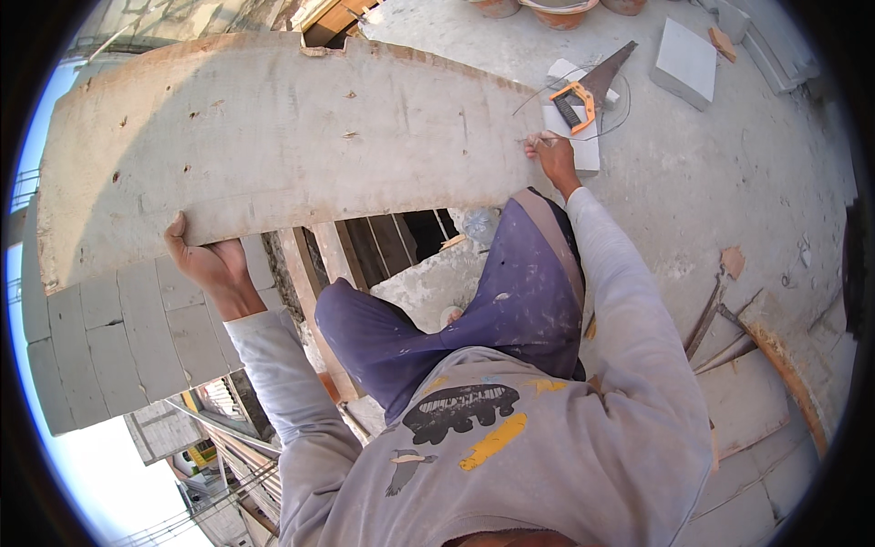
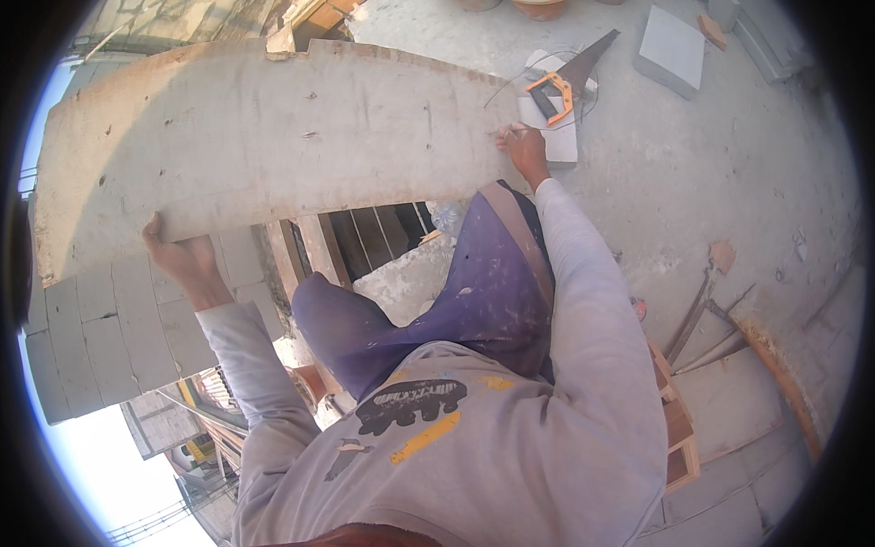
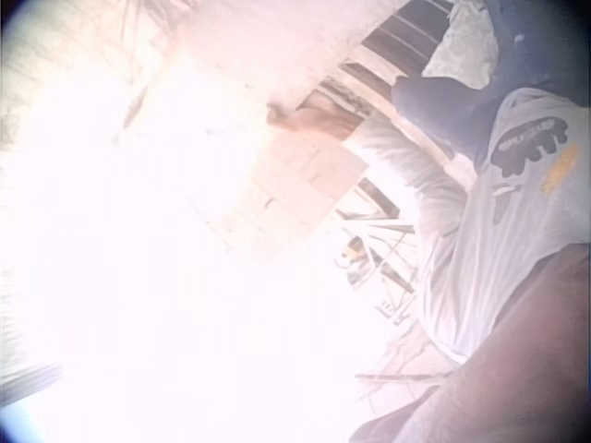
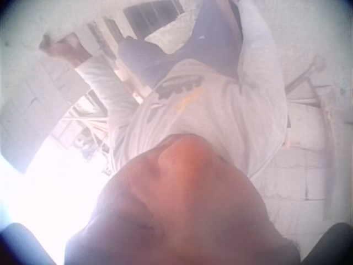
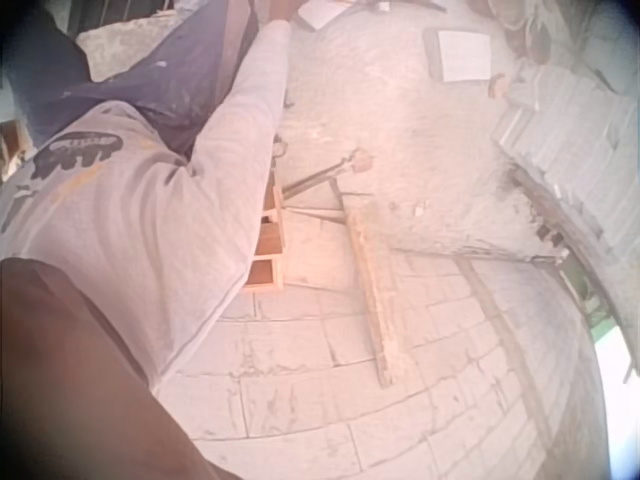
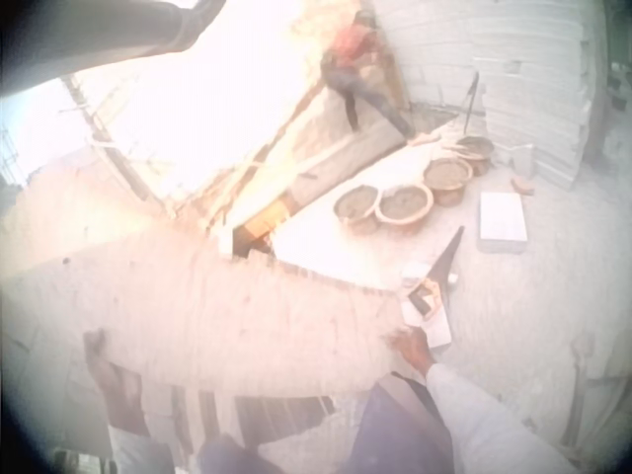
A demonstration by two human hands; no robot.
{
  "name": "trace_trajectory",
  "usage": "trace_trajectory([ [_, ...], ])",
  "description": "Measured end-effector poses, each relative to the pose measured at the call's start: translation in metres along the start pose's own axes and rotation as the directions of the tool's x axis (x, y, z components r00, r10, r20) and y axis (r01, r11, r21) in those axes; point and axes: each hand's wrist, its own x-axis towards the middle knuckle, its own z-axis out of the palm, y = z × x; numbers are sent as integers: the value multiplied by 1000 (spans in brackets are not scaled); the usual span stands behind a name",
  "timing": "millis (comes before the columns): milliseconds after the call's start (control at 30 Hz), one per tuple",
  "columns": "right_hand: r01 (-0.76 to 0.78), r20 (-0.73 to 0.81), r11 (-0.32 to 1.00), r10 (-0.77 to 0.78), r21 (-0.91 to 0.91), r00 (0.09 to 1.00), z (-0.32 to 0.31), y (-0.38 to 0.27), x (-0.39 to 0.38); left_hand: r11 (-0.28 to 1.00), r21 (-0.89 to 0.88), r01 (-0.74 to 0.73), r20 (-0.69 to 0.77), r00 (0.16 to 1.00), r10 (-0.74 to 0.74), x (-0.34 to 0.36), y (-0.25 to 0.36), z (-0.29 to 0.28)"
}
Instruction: The person uses a hammer and chisel to break a ceramic tile on a wooden board, then handles a metal wire and a large curved tile piece. The person works on a rooftop construction site with buckets of cement and other materials nearby.
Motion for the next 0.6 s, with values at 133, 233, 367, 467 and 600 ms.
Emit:
trace_trajectory([
  [133,46,-37,987,-52,-153,998,1,6,4,1000,-7,-9,24,1000,9,0,3,24],
  [233,45,-35,976,-53,-214,998,-4,10,9,1000,-14,-21,46,999,22,-3,5,45],
  [367,81,-16,932,-93,-353,996,-1,4,12,1000,-15,-22,46,999,23,-9,9,71],
  [467,100,-7,947,-107,-305,994,4,3,7,999,-32,-6,71,997,8,-5,7,83],
  [600,56,-107,990,-41,133,993,4,2,-7,998,-60,-25,94,995,31,-14,12,104],
])
